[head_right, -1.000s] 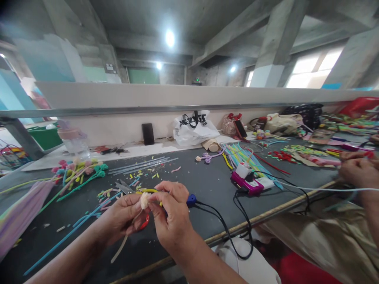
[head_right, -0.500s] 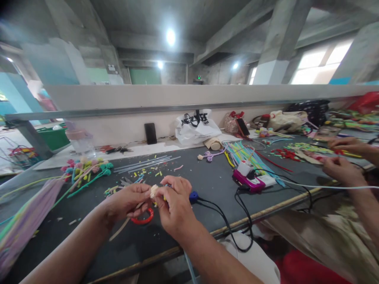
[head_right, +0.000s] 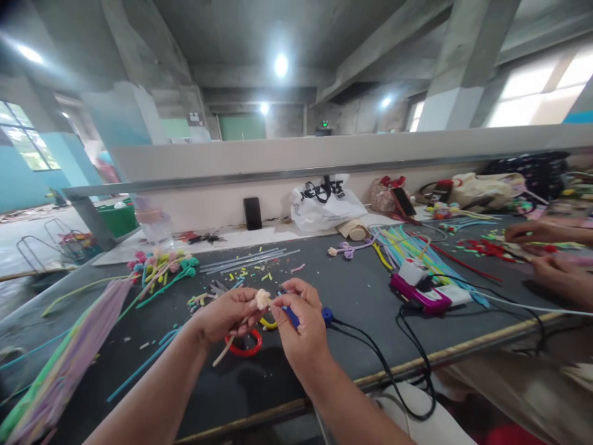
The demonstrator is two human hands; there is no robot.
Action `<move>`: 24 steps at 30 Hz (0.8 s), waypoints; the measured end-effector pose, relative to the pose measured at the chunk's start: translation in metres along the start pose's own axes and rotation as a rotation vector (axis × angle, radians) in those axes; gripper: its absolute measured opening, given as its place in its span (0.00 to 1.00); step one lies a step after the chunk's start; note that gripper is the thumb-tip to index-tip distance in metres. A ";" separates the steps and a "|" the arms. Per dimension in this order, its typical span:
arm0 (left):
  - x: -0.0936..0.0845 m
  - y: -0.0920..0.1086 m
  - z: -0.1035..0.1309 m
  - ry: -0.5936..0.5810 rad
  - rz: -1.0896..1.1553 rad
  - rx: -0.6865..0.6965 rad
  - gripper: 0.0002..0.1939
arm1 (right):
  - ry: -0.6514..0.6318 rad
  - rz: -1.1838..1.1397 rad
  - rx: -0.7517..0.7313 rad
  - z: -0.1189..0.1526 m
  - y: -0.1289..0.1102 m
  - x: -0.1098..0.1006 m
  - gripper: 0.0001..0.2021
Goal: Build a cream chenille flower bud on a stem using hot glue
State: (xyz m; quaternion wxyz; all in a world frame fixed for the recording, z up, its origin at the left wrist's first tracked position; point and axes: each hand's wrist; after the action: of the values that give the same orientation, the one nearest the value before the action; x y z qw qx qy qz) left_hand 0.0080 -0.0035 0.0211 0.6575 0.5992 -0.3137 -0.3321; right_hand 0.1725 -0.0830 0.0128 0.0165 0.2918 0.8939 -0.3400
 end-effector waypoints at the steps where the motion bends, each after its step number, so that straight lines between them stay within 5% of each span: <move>1: 0.001 -0.002 0.000 0.003 0.009 0.010 0.18 | 0.009 0.019 -0.026 0.000 -0.001 -0.001 0.04; 12: 0.012 -0.003 0.004 0.094 -0.035 0.002 0.17 | 0.006 0.167 -0.240 0.001 -0.013 -0.006 0.04; 24: 0.019 0.000 0.004 0.245 -0.178 0.058 0.15 | -0.033 0.157 -0.124 0.002 -0.005 0.000 0.04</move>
State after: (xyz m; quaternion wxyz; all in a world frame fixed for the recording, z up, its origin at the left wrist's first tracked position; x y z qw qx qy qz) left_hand 0.0164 -0.0213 0.0219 0.6413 0.6794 -0.1864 -0.3040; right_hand 0.1697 -0.0873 0.0138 0.0757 0.3538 0.8872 -0.2863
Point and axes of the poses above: each hand's wrist, its own z-axis away from the middle knuckle, its own x-axis out of the palm, y = z × x, and after that the axes turned 8 degrees about -z, right-handed
